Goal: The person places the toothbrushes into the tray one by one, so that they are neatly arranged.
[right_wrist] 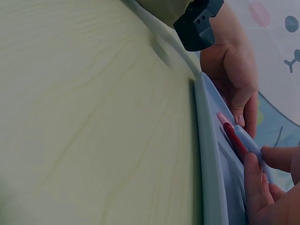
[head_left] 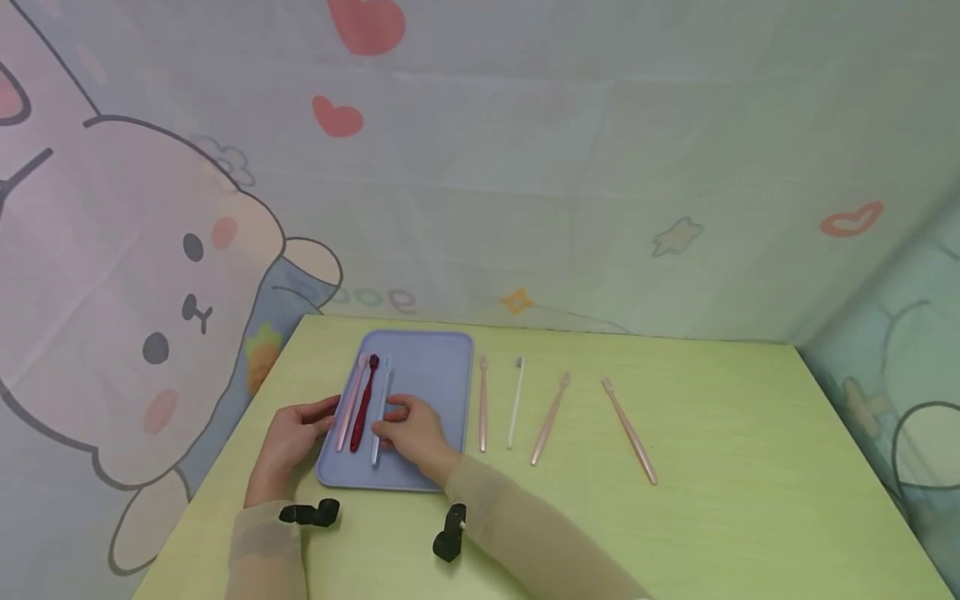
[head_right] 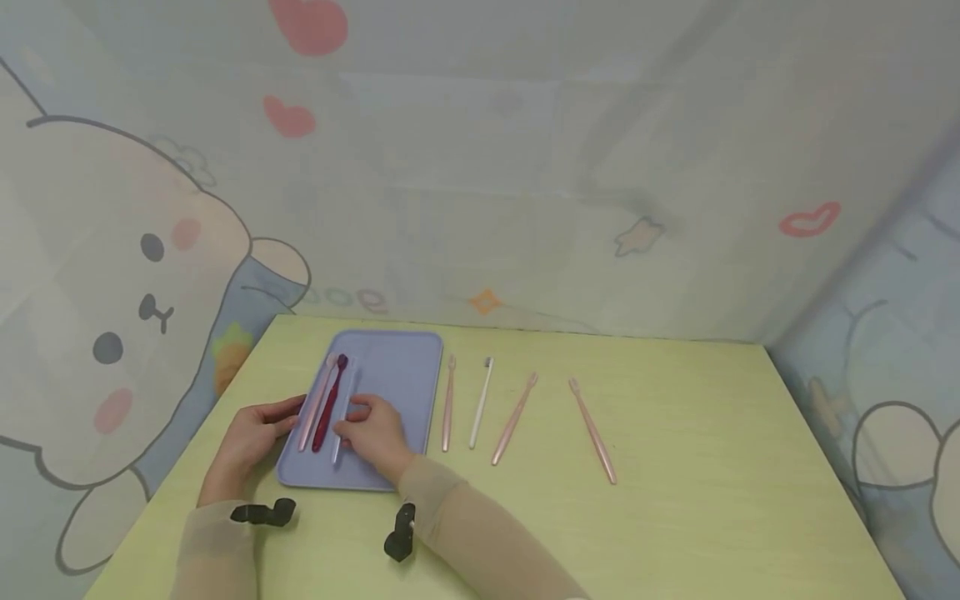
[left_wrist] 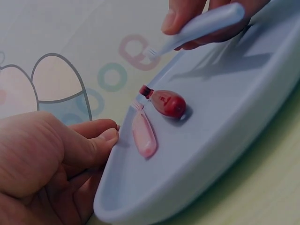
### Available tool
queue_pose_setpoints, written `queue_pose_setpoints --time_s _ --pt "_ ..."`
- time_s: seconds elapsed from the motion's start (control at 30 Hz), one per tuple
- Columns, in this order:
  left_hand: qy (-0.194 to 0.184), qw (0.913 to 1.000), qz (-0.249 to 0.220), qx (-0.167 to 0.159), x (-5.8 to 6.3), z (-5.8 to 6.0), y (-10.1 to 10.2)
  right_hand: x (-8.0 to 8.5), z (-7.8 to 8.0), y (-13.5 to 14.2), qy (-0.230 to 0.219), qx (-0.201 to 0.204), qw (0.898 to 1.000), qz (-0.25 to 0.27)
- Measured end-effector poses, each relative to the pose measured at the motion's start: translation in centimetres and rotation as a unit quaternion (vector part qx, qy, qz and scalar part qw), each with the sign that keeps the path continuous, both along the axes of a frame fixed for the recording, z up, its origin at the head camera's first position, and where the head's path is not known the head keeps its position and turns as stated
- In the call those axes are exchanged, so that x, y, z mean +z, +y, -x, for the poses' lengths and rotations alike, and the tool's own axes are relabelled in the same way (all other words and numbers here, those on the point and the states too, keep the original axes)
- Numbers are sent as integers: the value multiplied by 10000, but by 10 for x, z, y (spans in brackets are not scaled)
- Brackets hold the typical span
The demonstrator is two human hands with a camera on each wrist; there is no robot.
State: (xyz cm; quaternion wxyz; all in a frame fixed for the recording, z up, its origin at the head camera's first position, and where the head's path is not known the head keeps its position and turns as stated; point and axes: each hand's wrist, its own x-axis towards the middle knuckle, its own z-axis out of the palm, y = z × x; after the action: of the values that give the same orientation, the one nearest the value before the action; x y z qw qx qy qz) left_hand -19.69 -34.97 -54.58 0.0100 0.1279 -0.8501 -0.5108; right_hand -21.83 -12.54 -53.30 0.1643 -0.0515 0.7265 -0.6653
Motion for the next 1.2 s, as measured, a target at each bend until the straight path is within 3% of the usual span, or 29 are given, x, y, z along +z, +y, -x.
queue_pose_setpoints --time_s 0.23,0.5,0.8,0.97,1.2 --pt "79 9999 -19 -60 -2 2 0 -2 6 -7 -2 -191 9998 0" --pt "-12 10000 -3 1 -1 1 1 -5 12 -18 155 -365 9976 -576" --pt "-45 10000 -13 -28 1 2 0 -2 16 -25 241 -542 9951 -797" --pt "-48 10000 -17 -13 -1 2 0 -5 14 -28 531 -608 9902 -1136" --pt "64 10000 23 -45 -1 1 -2 -13 8 -32 1286 -902 9751 -1567"
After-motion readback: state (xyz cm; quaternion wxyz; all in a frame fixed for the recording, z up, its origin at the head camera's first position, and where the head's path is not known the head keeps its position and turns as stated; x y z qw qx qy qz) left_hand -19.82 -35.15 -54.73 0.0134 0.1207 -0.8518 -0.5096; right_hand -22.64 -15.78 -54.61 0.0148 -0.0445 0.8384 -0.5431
